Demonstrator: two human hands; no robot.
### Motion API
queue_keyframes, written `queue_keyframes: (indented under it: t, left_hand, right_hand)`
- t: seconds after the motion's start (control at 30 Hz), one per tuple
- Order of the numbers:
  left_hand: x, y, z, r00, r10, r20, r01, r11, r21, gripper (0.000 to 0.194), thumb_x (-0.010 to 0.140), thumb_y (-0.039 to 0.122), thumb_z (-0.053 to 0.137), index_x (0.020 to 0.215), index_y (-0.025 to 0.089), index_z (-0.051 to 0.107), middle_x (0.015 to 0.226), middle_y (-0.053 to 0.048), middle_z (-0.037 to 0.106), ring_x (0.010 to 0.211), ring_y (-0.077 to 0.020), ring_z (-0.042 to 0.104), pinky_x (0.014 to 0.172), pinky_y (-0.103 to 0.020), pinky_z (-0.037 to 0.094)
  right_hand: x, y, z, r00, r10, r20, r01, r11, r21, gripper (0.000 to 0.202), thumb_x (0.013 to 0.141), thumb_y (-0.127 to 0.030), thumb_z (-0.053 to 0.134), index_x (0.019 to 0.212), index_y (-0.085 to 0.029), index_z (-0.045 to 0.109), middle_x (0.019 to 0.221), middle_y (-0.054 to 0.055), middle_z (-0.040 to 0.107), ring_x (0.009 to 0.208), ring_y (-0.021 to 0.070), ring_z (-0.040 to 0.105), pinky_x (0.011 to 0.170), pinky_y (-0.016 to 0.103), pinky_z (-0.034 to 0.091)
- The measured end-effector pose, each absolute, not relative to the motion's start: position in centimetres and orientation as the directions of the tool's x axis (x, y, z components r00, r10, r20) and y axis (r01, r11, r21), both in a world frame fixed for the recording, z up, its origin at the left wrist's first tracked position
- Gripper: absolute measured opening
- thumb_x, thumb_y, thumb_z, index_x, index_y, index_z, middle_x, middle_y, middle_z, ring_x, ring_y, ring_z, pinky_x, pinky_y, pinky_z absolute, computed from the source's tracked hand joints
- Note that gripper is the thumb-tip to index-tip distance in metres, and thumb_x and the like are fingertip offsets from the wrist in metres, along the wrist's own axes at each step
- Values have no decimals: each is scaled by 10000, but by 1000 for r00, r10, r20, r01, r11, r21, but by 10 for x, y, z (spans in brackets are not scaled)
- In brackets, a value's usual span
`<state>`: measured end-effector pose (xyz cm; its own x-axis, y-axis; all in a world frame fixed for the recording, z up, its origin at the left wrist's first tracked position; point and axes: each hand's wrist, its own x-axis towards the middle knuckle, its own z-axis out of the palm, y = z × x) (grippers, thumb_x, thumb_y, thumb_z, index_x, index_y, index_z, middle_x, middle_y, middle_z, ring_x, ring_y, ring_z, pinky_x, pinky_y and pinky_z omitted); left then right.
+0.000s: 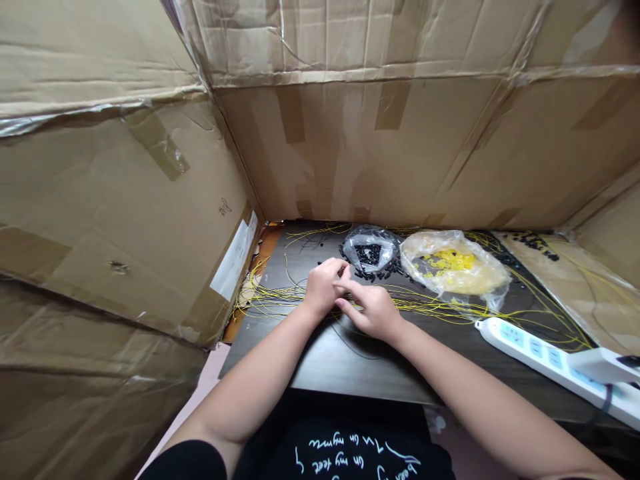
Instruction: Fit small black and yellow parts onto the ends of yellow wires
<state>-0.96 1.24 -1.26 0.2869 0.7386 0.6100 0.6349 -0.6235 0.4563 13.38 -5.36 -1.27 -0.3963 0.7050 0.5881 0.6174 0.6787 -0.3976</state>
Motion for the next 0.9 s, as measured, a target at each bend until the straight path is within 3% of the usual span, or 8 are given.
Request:
queue_keyframes:
  t: [0.1,0.2,0.43,0.63,0.9]
  left_hand:
    - [-9,13,-13,285,734,616,646,-622,443,125,898,219,554,833,193,657,776,-10,661,705,-122,586,677,-242,434]
    - [-8,12,-13,298,729,616,638,-632,440,139,905,234,546,833,195,658,765,-9,655,689,-120,580,658,-241,430]
    - [-9,17,-17,276,708,650,661,-631,407,140,897,239,558,819,188,661,717,-9,637,655,-123,564,647,-248,430]
    - [-11,16,-15,260,718,646,621,-636,458,121,902,222,558,848,187,661,758,-9,649,680,-117,574,669,-238,437]
    - [-12,19,-15,233,726,647,635,-618,464,119,883,232,585,820,188,676,721,-9,652,653,-124,569,666,-253,446]
  right_hand:
    - [131,-54,-16,-511,655,557,564,744,-357,402,961,-385,516,1312,-196,565,699,2,656,573,119,562,598,233,388]
    - [129,-55,-17,-483,677,555,591,720,-365,461,963,-397,508,1372,-183,514,700,10,663,577,127,570,595,237,390]
    - [128,-56,-17,-567,611,552,531,784,-322,390,962,-378,510,1300,-195,576,844,47,726,662,142,628,647,248,437]
    - [134,-51,-20,-475,643,600,563,747,-355,443,962,-347,514,1369,-172,523,793,32,704,621,125,602,624,241,427]
    - [137,-50,-19,-563,567,601,467,818,-334,323,955,-330,525,1232,-204,635,839,27,725,674,122,628,661,242,449]
